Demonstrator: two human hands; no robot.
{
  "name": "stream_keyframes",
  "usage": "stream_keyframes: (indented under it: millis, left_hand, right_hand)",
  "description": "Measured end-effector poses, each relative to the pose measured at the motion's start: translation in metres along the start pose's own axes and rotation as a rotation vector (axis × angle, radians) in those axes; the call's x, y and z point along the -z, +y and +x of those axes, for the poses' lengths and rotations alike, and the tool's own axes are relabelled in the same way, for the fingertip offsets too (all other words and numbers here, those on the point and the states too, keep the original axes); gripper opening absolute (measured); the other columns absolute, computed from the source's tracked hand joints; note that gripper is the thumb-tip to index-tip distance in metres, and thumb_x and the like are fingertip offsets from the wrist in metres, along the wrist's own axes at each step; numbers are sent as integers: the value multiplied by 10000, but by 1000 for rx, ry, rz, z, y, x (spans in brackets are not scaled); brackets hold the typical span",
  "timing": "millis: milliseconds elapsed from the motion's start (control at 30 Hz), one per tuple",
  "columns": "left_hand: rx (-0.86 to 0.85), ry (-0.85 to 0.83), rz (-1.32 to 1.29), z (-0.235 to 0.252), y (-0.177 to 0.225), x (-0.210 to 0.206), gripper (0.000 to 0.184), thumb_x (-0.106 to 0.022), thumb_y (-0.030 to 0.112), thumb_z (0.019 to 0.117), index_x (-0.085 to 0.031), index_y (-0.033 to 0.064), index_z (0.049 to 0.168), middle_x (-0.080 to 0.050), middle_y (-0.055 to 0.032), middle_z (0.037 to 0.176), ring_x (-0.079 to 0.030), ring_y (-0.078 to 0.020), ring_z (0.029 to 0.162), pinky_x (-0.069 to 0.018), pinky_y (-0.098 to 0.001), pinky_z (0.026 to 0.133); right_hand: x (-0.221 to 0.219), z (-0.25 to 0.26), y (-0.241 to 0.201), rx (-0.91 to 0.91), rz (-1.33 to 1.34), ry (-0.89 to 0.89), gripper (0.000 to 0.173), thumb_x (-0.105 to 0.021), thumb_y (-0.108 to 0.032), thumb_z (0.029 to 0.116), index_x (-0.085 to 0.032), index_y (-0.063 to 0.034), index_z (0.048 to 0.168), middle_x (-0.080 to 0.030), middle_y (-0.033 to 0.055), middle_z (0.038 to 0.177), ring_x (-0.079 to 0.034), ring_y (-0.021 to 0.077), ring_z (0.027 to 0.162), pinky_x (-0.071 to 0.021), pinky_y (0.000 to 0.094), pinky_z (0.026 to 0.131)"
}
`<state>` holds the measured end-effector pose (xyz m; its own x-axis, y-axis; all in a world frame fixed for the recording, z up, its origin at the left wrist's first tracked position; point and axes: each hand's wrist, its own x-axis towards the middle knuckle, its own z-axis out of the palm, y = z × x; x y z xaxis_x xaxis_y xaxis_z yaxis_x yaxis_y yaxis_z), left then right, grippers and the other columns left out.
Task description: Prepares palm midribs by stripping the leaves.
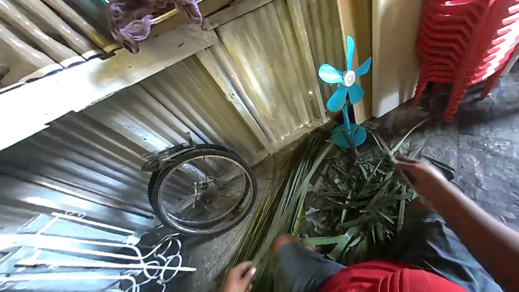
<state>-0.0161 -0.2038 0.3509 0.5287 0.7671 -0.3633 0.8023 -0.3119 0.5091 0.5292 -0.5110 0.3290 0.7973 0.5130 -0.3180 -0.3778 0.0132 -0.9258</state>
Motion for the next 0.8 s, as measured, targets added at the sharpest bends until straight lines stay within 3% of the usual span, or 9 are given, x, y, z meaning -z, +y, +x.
stream_keyframes:
  millis: [100, 167, 267, 300, 367, 433, 467, 600, 800]
  left_hand:
    - [-55, 12, 88, 18, 70, -29, 286, -636, 185, 1011, -700, 20, 1235, -735, -174, 1067, -732, -278, 851, -610, -489, 817]
    - [-115, 45, 168, 26, 107, -47, 278, -631, 208, 1011, -726, 53, 1221, -739, -157, 1120, -729, -281, 987, -576, -501, 936]
    - [-196, 77, 242, 32, 151, -71, 277, -612, 232, 1017, -741, 72, 1203, -733, -135, 1171, -700, -267, 1103, -529, -487, 1025]
    - [-205, 83, 278, 35, 162, -77, 277, -600, 245, 1020, -746, 84, 1193, -729, -123, 1183, -691, -263, 1124, -522, -489, 1032]
    - [-218, 100, 339, 38, 181, -87, 249, -586, 230, 1010, -756, 92, 1127, -730, -107, 1161, -691, -257, 1112, -534, -485, 1005]
    - [-211, 85, 370, 37, 199, -94, 230, -573, 175, 992, -747, 62, 1091, -722, -123, 1149, -687, -272, 1110, -539, -476, 995]
    - [-212, 80, 378, 36, 206, -98, 225, -567, 161, 992, -741, 51, 1083, -718, -131, 1147, -685, -277, 1106, -539, -475, 988]
    - [-299, 165, 417, 33, 215, -112, 216, -554, 113, 974, -743, 41, 1050, -724, -135, 1111, -704, -282, 1056, -569, -461, 928]
    - [-296, 167, 506, 25, 222, -122, 227, -583, 65, 947, -730, 27, 1116, -706, -170, 1137, -708, -313, 1040, -583, -474, 890]
  right_hand:
    - [-55, -31, 31, -146, -10, -215, 196, -620, -117, 988, -614, -62, 1177, -588, 24, 800, -483, 86, 538, -431, 253, 469]
    - [-82, -54, 51, -233, -28, -376, 276, -668, -141, 975, -636, -61, 1237, -588, 24, 780, -470, 88, 528, -422, 255, 472]
    - [-111, -79, 76, -321, -79, -577, 243, -713, -166, 945, -631, -72, 1153, -544, -3, 674, -460, 78, 487, -426, 244, 456]
    - [-117, -85, 82, -342, -86, -625, 311, -726, -175, 938, -641, -83, 1222, -539, -7, 659, -455, 74, 478, -419, 244, 453]
    - [-127, -91, 88, -346, -107, -707, 470, -742, -193, 926, -596, -142, 1369, -555, -4, 697, -449, 75, 487, -416, 253, 460]
    - [-132, -93, 87, -324, -130, -775, 710, -739, -186, 925, -416, -230, 1556, -599, 36, 847, -448, 85, 515, -414, 266, 472]
    - [-134, -93, 87, -320, -132, -776, 765, -741, -187, 926, -361, -249, 1587, -605, 49, 875, -448, 86, 514, -413, 267, 469]
    - [-138, -94, 85, -343, -115, -759, 750, -722, -186, 940, -358, -261, 1591, -600, 50, 888, -435, 85, 517, -399, 262, 466]
    - [-144, -101, 82, -349, -92, -762, 643, -701, -178, 954, -446, -218, 1543, -596, 39, 871, -430, 80, 502, -399, 254, 458]
